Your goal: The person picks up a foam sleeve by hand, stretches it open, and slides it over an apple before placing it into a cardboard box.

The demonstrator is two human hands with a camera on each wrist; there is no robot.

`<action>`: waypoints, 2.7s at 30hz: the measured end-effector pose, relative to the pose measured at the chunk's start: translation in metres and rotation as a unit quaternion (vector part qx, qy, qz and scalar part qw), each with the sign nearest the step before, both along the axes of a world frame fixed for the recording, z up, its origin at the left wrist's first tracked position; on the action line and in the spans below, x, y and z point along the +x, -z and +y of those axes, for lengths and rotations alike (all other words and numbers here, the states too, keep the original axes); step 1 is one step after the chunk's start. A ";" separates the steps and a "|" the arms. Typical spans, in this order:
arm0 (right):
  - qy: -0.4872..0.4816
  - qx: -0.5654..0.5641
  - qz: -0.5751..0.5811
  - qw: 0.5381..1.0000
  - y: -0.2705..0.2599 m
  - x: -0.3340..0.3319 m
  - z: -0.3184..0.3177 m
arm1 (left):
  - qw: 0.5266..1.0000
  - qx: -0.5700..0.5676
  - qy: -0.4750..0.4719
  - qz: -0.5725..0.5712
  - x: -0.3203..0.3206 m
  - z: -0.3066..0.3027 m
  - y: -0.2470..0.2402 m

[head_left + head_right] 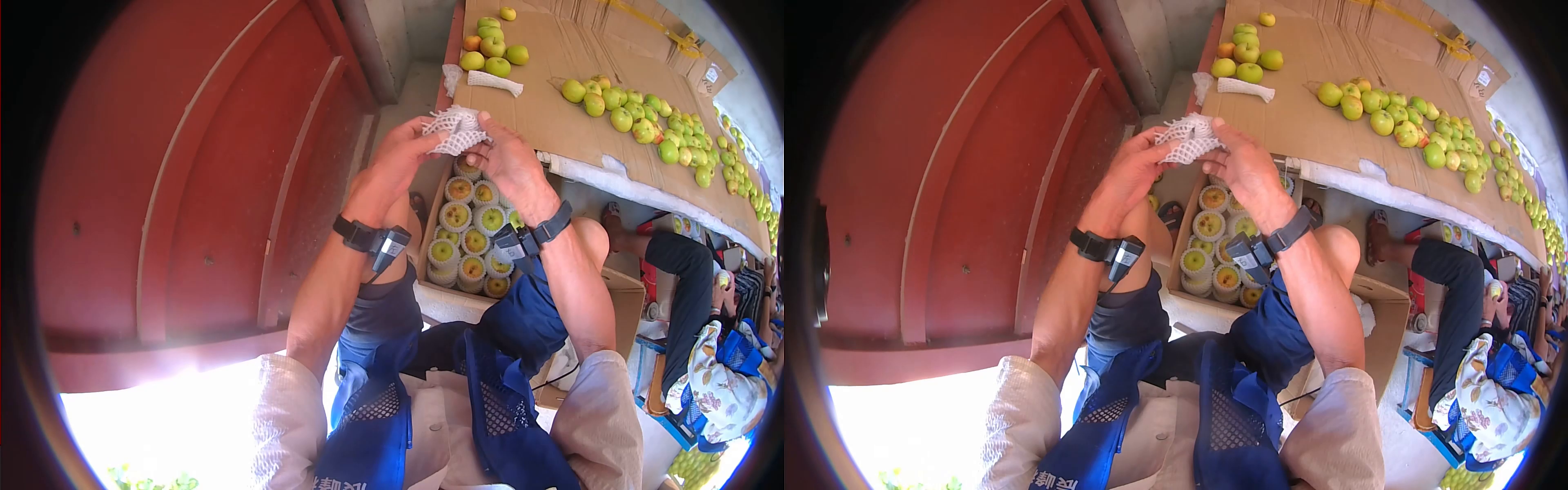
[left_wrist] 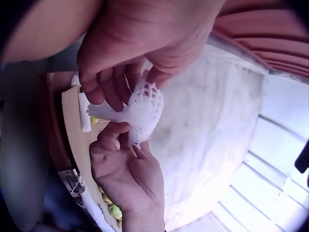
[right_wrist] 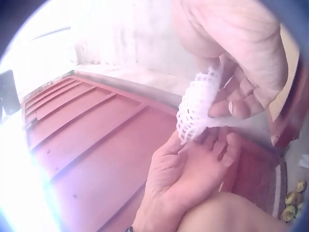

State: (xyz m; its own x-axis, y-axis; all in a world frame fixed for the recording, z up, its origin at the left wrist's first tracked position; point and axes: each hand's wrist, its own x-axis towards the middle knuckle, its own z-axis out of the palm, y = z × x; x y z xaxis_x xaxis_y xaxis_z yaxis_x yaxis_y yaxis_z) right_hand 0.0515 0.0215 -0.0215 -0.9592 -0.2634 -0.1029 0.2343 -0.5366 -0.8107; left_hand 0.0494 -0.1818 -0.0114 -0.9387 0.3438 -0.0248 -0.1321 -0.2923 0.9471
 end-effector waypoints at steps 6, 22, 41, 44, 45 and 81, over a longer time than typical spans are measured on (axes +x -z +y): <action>0.028 -0.015 -0.006 0.999 0.001 -0.001 0.002 | 0.989 -0.125 -0.028 0.067 -0.001 0.004 0.007; 0.026 -0.026 0.002 0.999 0.009 -0.002 0.003 | 0.992 0.121 0.024 -0.034 -0.005 0.002 0.006; -0.019 -0.085 0.002 0.996 0.003 0.001 -0.003 | 0.984 0.162 0.048 -0.054 -0.003 -0.004 0.005; -0.022 -0.091 0.011 0.996 0.001 0.002 -0.003 | 0.987 0.141 0.053 -0.056 -0.005 -0.005 0.009; -0.017 -0.101 0.007 0.995 0.000 0.002 -0.004 | 0.988 0.133 0.046 -0.063 -0.005 -0.004 0.008; 0.137 0.134 0.109 0.975 0.007 0.001 -0.007 | 0.990 -0.123 -0.042 0.053 0.004 0.015 0.007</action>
State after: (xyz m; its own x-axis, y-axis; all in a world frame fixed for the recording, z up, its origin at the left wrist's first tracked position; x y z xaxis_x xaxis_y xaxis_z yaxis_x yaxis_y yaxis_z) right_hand 0.0527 0.0149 -0.0289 -0.9967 0.0139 0.0803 -0.0806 -0.3161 -0.9453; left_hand 0.0532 -0.1668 -0.0187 -0.9655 0.2603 0.0026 -0.0128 -0.0572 0.9983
